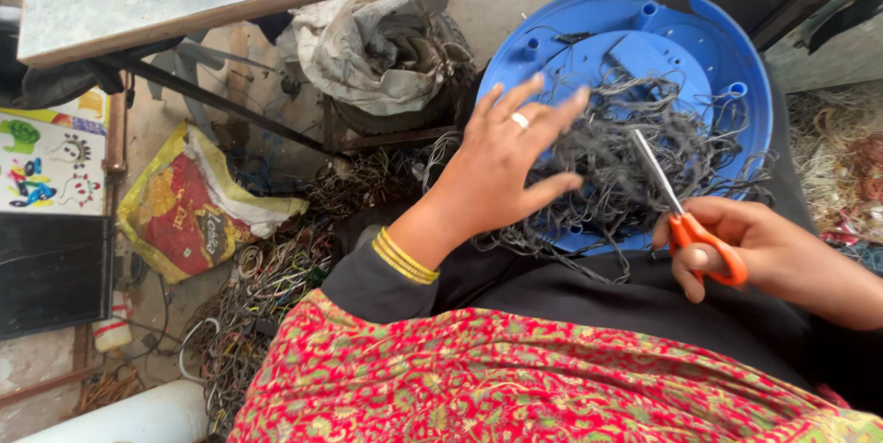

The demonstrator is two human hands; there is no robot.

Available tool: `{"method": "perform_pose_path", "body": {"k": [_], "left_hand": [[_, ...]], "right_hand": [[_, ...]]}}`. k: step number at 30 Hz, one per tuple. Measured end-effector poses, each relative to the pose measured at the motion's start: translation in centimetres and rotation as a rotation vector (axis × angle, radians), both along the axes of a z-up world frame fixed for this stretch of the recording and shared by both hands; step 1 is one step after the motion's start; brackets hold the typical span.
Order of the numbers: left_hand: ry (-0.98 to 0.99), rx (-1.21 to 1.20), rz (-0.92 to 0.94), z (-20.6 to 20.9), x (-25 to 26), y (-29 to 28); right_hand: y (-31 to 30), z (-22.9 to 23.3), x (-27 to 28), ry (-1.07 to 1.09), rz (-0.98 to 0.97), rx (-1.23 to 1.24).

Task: The person sits on the floor with a blue tray on their lap and uses orange-handled scissors to cut tangled black wires into smaller pieces. The person repeatedly picks up wire sections, cuts them, and places the cut pieces back into the tray.

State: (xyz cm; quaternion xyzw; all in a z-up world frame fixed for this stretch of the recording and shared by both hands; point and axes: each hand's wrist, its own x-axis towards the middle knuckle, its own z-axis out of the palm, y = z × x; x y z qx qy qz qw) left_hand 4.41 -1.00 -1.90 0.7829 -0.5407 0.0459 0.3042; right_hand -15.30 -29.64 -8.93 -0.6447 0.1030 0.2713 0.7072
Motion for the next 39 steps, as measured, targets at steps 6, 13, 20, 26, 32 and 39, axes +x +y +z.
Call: {"method": "perform_pose_path", "body": {"k": [6, 13, 20, 26, 32, 39], "left_hand": [[-0.053, -0.002, -0.134, 0.9, -0.7, 0.9], [0.144, -0.134, -0.228, 0.9, -2.3, 0.5], [0.115, 0.000, 0.254, -2.2, -1.2, -2.0], [0.164, 0.033, 0.228, -2.7, -1.2, -2.5], [0.196, -0.104, 0.168, -0.5, -2.1, -1.9], [0.175, -0.223, 0.111, 2.6, -3.4, -0.8]], "right_hand": [[-1.8, 0.5, -1.0, 0.054, 0.059, -0.027], [0.8, 1.5, 0.4, 0.132, 0.031, -0.257], [3.8, 4.4, 2.0, 0.169, 0.155, -0.490], [3.4, 4.0, 1.5, 0.120, 0.123, -0.309], [3.5, 1.9, 0.8, 0.014, 0.145, 0.032], [4.5, 1.3, 0.4, -0.100, 0.140, 0.337]]}}
